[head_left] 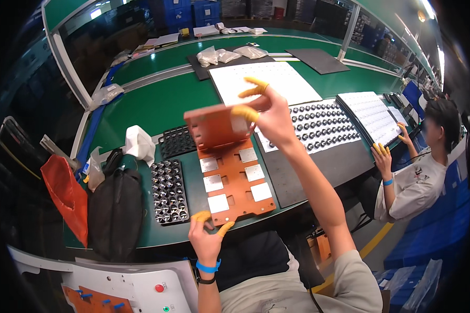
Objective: The person places small white rectangular components onto an orange fixture and inserts cylindrical metal parts into them. The person then picks up the assembled units and places them into a tray. Finally, the person moves the orange fixture to a machine labeled 'Oushi'.
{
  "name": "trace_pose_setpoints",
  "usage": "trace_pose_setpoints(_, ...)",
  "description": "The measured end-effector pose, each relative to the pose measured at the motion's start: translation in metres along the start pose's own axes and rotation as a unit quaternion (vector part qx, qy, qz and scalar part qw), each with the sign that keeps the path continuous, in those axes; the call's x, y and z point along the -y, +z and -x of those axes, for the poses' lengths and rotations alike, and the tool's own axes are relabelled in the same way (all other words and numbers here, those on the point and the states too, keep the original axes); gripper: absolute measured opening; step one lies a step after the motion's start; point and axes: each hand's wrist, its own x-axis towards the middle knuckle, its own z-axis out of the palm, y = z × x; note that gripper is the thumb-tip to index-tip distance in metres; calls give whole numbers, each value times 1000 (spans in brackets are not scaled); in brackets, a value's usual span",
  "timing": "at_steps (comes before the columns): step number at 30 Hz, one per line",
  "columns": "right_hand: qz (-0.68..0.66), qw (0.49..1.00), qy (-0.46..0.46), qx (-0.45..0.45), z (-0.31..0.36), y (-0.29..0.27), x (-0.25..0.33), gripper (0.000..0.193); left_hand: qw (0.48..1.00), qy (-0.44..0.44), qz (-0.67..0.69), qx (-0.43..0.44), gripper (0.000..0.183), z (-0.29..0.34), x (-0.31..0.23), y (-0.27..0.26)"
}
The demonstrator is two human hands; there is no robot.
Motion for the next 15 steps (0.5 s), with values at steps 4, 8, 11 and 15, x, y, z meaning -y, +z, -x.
trace_pose_setpoints(4, -14, 988, 91, -123, -27, 10, -84, 52, 1000, 15, -12, 18, 51, -4, -6, 2)
trace_pose_setpoints(8, 56, 979, 155, -120, -32, 12, -156, 40, 1000, 20, -3, 8, 50, -3, -6, 3)
trace_pose_setpoints(11, 36, 982, 162, -89, -33, 8, -165, 27, 1000, 11, -17, 15, 49, -2, -10, 2)
trace_pose_setpoints(15, 281, 950, 134, -7, -18, 3, -121, 31, 999, 15, -32, 15, 49, -3, -9, -2)
